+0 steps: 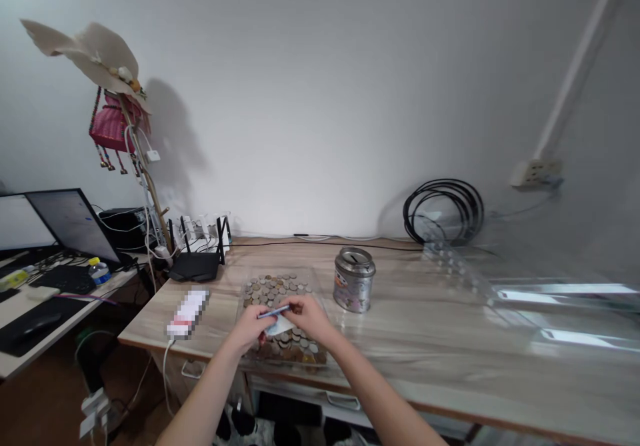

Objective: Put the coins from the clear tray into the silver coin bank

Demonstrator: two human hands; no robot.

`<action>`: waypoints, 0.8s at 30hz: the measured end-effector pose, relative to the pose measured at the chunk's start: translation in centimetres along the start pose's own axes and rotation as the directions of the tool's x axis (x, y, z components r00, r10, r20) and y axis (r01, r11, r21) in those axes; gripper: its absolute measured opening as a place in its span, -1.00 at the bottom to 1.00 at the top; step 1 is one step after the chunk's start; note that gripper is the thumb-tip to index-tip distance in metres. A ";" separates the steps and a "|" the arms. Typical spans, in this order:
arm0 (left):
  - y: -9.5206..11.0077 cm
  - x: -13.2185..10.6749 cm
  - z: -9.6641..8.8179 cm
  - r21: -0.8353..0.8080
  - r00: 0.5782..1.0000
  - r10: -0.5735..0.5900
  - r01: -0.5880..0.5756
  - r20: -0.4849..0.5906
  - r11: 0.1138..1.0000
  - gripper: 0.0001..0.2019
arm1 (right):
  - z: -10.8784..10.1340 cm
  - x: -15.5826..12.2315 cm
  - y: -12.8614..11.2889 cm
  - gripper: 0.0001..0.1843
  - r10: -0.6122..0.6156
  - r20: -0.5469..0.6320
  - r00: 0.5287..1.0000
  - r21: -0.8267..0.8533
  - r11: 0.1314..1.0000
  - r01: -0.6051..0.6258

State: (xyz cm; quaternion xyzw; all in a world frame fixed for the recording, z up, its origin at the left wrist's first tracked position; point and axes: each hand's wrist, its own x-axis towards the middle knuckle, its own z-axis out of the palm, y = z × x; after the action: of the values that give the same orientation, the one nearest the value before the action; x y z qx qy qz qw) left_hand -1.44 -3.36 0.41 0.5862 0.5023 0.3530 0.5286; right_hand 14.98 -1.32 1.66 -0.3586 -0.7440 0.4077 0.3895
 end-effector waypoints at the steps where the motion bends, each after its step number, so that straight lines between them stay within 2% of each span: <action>1: 0.1 -0.1 0.0 -0.080 1.000 -0.015 0.015 -0.001 0.997 -0.68 | 0.2 0.0 0.2 -0.74 0.027 -0.019 0.999 0.027 0.999 -0.026; 3: 0.2 -0.2 -0.1 -0.203 0.999 -0.037 0.042 0.029 0.978 -0.60 | 0.5 0.0 0.4 -0.75 0.069 -0.062 0.996 0.063 0.996 -0.065; 5: 0.2 -0.1 -0.2 -0.235 0.998 -0.034 0.045 0.051 0.971 -0.56 | 0.7 -0.1 0.4 -0.77 0.068 -0.080 0.995 0.079 0.995 -0.061; 9: -0.3 0.0 0.2 -0.114 0.995 0.037 -0.047 -0.088 0.992 -0.62 | 0.6 -0.4 -0.5 -0.70 0.025 0.013 1.000 0.062 0.998 -0.026; 12: -0.6 -0.1 0.9 -0.077 0.989 0.049 -0.060 -0.138 0.995 -0.62 | 0.4 -0.7 -1.0 -0.72 0.025 0.021 0.999 -0.064 0.998 -0.024; 15: -0.6 -0.3 1.3 -0.206 0.999 -0.047 0.046 0.001 0.978 -0.55 | 0.2 -1.2 -0.9 -0.74 -0.077 -0.062 0.995 -0.243 0.968 0.060; 18: -0.5 -0.5 1.3 -0.310 0.989 -0.111 0.138 0.102 0.941 -0.57 | 0.3 -1.8 -0.8 -0.74 -0.185 -0.043 0.982 -0.350 0.923 0.158; 20: -0.5 -0.6 1.3 -0.340 0.992 -0.098 0.121 0.085 0.933 -0.66 | 0.4 -2.0 -0.7 -0.74 -0.176 0.000 0.984 -0.353 0.921 0.165; 24: -0.7 -1.0 1.5 -0.296 0.996 -0.001 0.029 0.094 0.955 -0.69 | 0.5 -1.6 -0.4 -0.70 -0.064 0.013 0.998 -0.271 0.960 0.065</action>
State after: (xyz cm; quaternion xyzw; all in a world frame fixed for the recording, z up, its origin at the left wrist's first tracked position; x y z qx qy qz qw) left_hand -0.44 -4.72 -0.39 0.5121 0.4229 0.3927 0.6362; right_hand 15.14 -2.98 1.43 -0.3833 -0.8050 0.2896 0.3482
